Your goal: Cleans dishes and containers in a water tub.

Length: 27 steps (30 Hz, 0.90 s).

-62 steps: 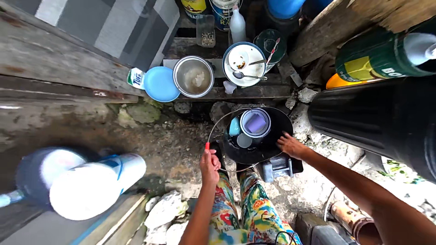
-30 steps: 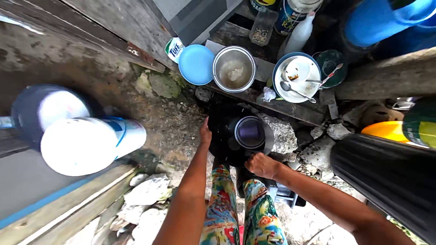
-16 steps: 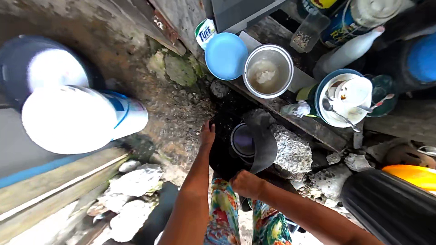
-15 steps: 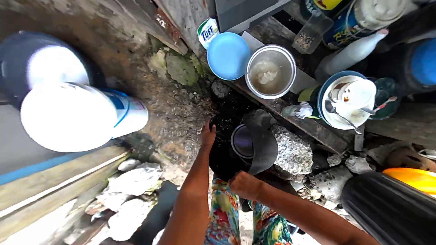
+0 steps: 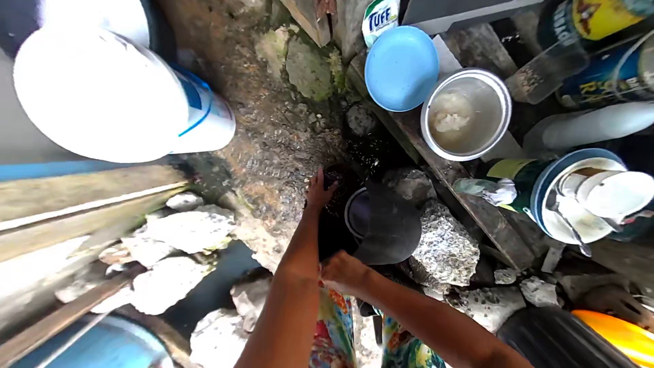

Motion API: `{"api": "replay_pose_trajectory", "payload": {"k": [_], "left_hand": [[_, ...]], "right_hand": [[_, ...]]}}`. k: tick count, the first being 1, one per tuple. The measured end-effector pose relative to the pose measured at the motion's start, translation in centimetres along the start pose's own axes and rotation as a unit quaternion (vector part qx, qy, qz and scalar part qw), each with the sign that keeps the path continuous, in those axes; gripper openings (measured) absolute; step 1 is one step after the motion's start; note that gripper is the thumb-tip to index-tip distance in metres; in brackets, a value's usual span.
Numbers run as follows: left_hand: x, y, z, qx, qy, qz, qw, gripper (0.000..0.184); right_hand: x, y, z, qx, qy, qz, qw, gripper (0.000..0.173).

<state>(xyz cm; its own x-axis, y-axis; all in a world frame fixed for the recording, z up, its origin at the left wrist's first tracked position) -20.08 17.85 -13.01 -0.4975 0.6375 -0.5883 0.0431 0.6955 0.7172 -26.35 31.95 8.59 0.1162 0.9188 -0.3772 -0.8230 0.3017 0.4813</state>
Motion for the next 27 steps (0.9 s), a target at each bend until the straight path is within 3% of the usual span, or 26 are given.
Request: {"api": "replay_pose_trajectory", "payload": {"k": [2,7,11,13,16,21,25,27], "left_hand": [[0.0,-0.9,0.0,0.0,-0.009,0.004,1.0,0.09],[0.6,-3.8,-0.7,0.015,-0.044,0.024,0.999,0.098],[0.1,-5.0,1.8,0.0,-0.019,0.063,0.998,0.095],[0.8,-6.0,3.7,-0.006,0.039,0.069,0.997,0.085],[1.3,-7.8,4.2,0.052,0.138,0.013,0.989,0.063],[1.9,-8.3,4.2,0.166,0.205,-0.024,0.964,0.074],[2.9,-9.2,8.0,0.081,0.172,0.02,0.982,0.087],[3.7,-9.4,9.1,0.062,0.17,0.023,0.983,0.085]], "right_hand": [[-1.0,-0.8,-0.1,-0.001,0.021,-0.032,0.999,0.018],[-3.9,-2.4,-0.7,0.037,0.041,0.008,0.998,0.02],[-4.4,-5.8,-0.4,0.012,0.025,0.017,0.999,0.022],[-4.0,-7.1,-0.2,0.006,0.01,0.034,0.999,0.022],[-3.6,-8.6,-0.2,0.003,0.009,0.047,0.999,0.02],[-2.9,-10.8,-0.1,0.01,0.028,0.062,0.998,0.019],[-3.3,-11.2,-3.4,0.073,0.023,0.075,0.994,0.016],[-2.7,-11.8,-5.1,0.064,0.075,0.052,0.994,0.015]]}}
Point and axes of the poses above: each hand's wrist, its own y-axis away from the middle knuckle, its own x-axis out of the palm, z = x × y, the point moved 7 cm from there along -y, towards the middle knuckle, and after that the axes turned 1 degree about x, right-handed, at the moved point
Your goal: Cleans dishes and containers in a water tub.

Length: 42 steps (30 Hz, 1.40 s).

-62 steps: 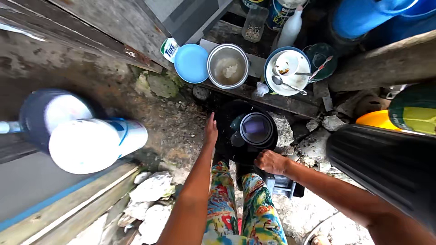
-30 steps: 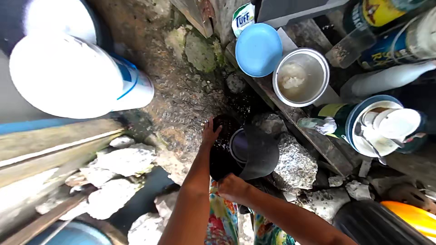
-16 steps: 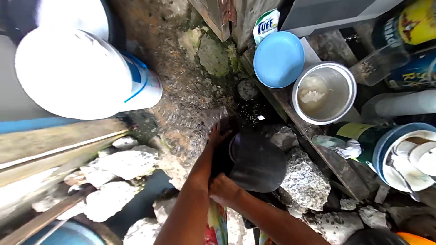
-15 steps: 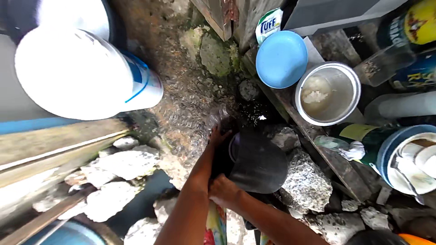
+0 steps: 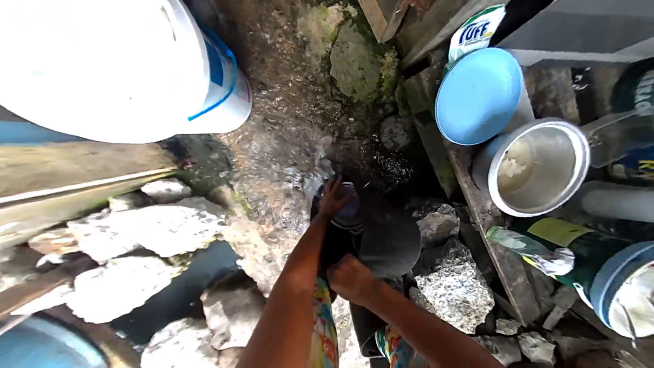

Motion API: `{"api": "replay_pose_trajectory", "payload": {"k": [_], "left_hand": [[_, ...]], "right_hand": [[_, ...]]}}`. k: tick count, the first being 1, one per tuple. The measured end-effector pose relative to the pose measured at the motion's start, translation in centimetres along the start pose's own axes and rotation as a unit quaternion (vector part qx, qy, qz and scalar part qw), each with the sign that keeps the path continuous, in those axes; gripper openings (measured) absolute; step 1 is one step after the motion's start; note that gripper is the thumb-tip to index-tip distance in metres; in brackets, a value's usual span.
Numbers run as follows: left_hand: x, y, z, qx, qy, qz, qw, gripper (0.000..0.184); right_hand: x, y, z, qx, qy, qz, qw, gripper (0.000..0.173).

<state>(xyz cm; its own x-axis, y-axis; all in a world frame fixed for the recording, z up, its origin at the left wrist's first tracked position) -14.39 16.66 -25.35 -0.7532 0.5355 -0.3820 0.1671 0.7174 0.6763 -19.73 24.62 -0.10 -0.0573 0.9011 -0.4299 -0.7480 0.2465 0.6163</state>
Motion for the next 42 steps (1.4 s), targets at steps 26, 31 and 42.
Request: {"api": "replay_pose_trajectory", "payload": {"k": [26,31,42], "left_hand": [[-1.2,-4.2,5.4,0.062,0.111,0.066,0.99,0.065],[-1.0,-4.6,6.3,0.062,0.173,0.048,0.982,0.061],[-0.9,-4.0,6.0,0.027,0.185,0.058,0.981,0.068]], "right_hand": [[-2.5,-8.3,-5.2,-0.126,0.1,-0.396,0.904,0.042],[-3.0,-6.1,-5.5,-0.115,0.065,-0.467,0.874,0.035],[8.7,11.2,-24.0,0.581,-0.416,-0.417,0.561,0.059]]}}
Point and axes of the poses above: each hand's wrist, its own y-axis away from the middle knuckle, its own x-axis out of the palm, z = x × y, the point moved 7 cm from there along -y, towards the middle knuckle, and after that the axes turned 1 degree about x, right-handed, at the moved point
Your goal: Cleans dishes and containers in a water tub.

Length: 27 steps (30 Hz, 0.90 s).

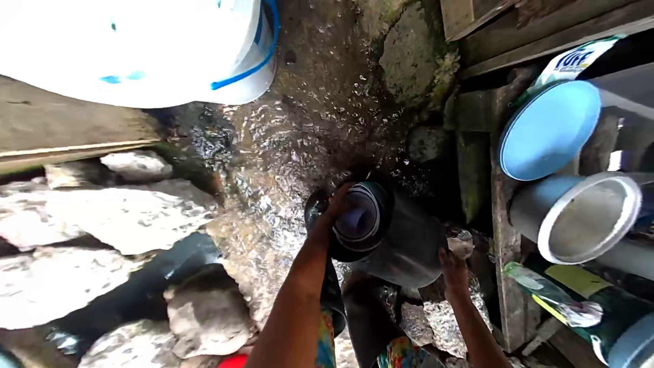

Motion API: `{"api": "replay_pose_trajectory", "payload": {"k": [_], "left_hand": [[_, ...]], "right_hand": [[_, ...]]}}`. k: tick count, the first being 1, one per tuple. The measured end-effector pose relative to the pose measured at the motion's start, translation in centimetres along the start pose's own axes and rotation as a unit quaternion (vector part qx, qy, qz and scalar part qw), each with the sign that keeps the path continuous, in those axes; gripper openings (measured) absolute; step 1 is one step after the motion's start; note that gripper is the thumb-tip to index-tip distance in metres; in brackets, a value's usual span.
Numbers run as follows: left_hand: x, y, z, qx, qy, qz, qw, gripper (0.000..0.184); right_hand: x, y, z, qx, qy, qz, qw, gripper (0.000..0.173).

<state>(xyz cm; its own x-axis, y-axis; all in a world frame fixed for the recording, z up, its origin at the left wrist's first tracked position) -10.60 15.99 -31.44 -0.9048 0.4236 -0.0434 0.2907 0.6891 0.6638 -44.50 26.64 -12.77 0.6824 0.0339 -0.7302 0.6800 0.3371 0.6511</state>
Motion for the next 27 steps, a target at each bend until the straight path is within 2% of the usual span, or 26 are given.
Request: {"api": "replay_pose_trajectory", "payload": {"k": [4,6,8,12,15,22,25,27], "left_hand": [[0.4,-1.0,2.0,0.017,0.033,-0.011,0.999,0.069],[0.2,-1.0,1.9,-0.004,0.039,-0.007,0.999,0.072],[0.2,-1.3,2.5,-0.011,0.04,-0.001,0.999,0.074],[-0.2,-2.2,2.8,0.008,0.09,0.027,0.996,0.064],[-1.0,-1.2,0.7,-0.005,0.164,0.072,0.984,0.062],[-4.5,1.4,-3.4,-0.035,0.17,0.103,0.979,0.057],[-5.5,1.3,-2.3,-0.031,0.191,0.09,0.977,0.056],[-5.8,0.8,-0.5,0.028,0.197,0.105,0.974,0.057]], "right_hand": [[-0.2,-0.5,-1.1,0.034,-0.054,0.031,0.997,0.046],[0.0,-0.2,-0.7,0.037,-0.045,0.03,0.998,0.046],[0.1,0.9,0.2,0.022,-0.031,0.027,0.999,0.039],[-0.4,3.6,2.2,0.008,-0.023,0.031,0.999,0.033],[-1.1,5.9,3.2,0.009,-0.001,0.03,1.0,0.048],[-2.1,12.9,6.9,-0.03,0.06,0.065,0.996,0.064],[-2.1,15.7,8.2,-0.042,0.068,0.092,0.993,0.07],[-2.0,17.2,8.9,-0.063,0.053,0.1,0.992,0.072]]}}
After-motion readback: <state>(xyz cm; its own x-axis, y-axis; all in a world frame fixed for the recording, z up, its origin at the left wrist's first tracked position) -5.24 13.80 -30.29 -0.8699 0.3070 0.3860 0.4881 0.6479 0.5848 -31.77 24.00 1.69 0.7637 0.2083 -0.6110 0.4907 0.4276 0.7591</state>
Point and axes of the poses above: each hand's wrist, its own y-axis away from the middle knuckle, its own x-axis out of the palm, z = x × y, the point moved 7 cm from there along -y, towards the middle knuckle, and after that the axes turned 1 degree about x, right-handed, at the moved point
